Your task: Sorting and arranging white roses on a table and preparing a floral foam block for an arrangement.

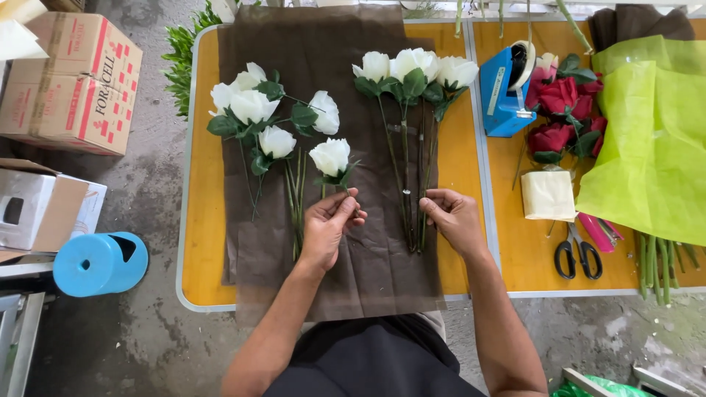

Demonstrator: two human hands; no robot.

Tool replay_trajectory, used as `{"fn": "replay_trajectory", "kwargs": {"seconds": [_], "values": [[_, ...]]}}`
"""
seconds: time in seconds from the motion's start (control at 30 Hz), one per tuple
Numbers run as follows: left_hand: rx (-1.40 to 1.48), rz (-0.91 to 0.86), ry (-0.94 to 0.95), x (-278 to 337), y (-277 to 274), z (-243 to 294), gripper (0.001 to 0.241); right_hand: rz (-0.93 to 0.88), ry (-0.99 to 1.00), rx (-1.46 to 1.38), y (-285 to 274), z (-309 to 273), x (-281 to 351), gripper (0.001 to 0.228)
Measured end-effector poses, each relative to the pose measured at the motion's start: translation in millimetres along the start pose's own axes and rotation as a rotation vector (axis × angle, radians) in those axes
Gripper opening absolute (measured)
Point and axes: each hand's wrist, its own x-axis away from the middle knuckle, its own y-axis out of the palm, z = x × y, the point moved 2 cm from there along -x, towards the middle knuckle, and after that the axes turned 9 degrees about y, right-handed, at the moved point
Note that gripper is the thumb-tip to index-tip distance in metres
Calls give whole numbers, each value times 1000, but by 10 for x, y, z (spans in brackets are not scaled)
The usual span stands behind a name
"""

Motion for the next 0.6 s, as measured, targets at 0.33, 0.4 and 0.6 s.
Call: {"fn": "replay_trajectory", "kwargs": {"seconds": [0.33, 0.4, 0.6], "values": [[224, -52, 130, 223, 423, 1039, 14, 207, -481, 287, 314, -294, 1026, 11], [244, -96, 211, 288, 476, 1196, 13, 184, -592, 233, 438, -279, 1148, 14], [244, -117, 337, 402, 520, 1466, 12, 237, -633, 259, 500, -260, 1257, 15]]}}
